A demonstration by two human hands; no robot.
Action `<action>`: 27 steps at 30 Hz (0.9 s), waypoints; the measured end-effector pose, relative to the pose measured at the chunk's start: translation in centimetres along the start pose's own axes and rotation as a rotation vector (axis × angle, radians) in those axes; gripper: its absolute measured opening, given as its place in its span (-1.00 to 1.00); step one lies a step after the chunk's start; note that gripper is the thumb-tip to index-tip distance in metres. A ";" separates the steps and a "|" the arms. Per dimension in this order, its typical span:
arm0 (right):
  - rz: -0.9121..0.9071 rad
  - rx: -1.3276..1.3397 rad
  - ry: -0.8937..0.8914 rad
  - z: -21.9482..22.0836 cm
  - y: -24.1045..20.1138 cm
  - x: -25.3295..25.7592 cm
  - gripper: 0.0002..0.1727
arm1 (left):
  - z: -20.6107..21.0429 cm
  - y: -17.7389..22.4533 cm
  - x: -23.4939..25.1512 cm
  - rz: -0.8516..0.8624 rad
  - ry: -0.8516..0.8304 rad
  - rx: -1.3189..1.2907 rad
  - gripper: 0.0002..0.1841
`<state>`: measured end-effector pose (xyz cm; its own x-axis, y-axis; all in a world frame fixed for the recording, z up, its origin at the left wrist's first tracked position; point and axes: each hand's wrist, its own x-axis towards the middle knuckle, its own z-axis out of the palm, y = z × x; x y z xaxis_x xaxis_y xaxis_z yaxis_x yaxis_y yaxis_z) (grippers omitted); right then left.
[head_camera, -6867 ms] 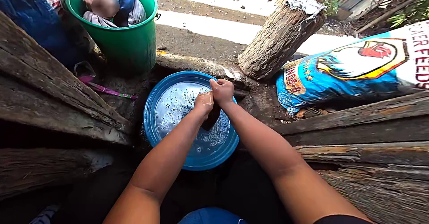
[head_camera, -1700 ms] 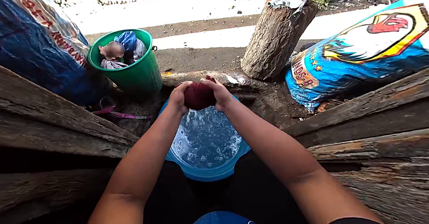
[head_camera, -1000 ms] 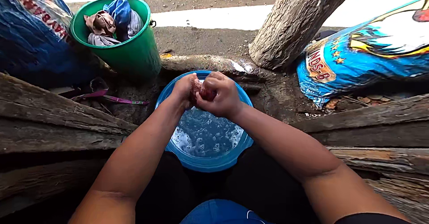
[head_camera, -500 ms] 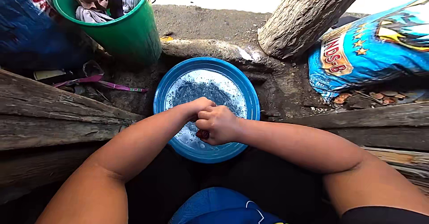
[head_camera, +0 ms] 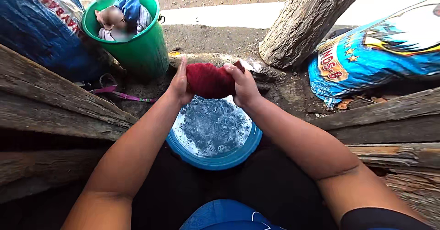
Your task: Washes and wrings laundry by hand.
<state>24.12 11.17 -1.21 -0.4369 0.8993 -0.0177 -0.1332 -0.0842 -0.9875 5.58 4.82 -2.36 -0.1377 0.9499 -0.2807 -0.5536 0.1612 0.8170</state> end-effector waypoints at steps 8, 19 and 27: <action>0.155 0.145 -0.183 1.5 -1.6 -3.0 -0.26 | 3.7 0.0 -5.9 0.046 0.108 -0.053 -0.45; 0.000 -0.237 -0.552 -0.8 -2.6 -3.0 -0.72 | -7.2 6.6 -37.8 0.769 0.165 0.665 -0.56; 0.149 -0.304 -0.443 -1.2 -1.2 -2.0 -0.80 | -15.4 0.5 -47.7 -0.511 1.284 1.397 0.01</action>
<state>26.21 10.03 -0.18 -0.7720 0.6156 -0.1580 0.1928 -0.0099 -0.9812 -0.74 -44.50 3.66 -0.9722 0.1343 -0.1920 0.1098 0.9850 0.1327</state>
